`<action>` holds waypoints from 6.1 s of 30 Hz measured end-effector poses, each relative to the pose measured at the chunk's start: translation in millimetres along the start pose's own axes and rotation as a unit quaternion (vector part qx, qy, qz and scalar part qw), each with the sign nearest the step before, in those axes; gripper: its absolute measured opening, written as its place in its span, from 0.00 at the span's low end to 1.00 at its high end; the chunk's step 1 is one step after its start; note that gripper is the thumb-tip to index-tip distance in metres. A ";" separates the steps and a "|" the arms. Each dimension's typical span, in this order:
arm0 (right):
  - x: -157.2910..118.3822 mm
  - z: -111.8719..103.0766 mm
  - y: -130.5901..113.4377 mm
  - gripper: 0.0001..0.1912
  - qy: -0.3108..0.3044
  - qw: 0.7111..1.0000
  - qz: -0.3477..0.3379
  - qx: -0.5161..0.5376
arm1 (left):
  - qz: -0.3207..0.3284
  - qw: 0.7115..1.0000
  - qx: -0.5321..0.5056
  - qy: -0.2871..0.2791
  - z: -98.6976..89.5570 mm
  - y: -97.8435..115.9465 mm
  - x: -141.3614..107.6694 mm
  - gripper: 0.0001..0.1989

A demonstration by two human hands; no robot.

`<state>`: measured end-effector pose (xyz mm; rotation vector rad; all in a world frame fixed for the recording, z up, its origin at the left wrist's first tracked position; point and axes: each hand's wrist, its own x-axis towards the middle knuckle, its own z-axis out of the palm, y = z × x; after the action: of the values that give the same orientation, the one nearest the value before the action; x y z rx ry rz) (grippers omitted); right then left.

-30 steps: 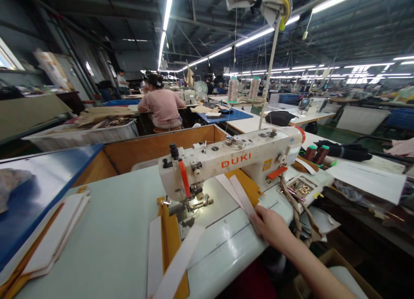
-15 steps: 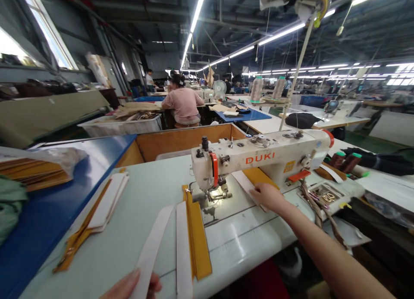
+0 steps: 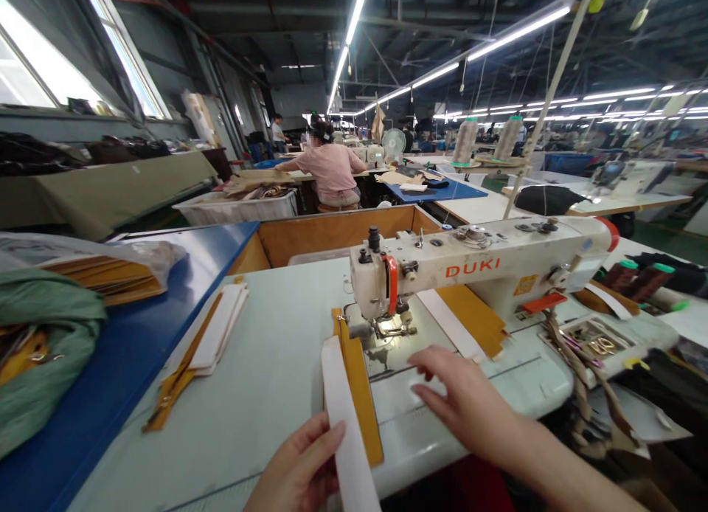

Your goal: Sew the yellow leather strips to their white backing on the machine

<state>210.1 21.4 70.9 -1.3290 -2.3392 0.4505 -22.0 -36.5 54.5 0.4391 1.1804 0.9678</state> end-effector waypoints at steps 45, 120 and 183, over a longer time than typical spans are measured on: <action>14.7 81.8 -21.3 0.15 0.086 0.957 -0.274 0.030 | 0.385 0.813 0.422 0.114 -15.7 23.0 62.9 0.21; 14.2 84.3 5.6 0.12 -0.023 0.973 -0.217 -0.080 | 0.579 0.322 0.749 0.000 -32.1 -13.0 118.7 0.29; 59.0 75.4 47.2 0.13 0.037 0.927 -0.349 -0.133 | 0.550 0.395 0.736 -0.019 7.9 1.7 123.1 0.23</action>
<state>179.9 90.1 -5.0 -0.5056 -2.6568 -0.1416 -8.0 66.7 -11.8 2.9931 1.3672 0.5475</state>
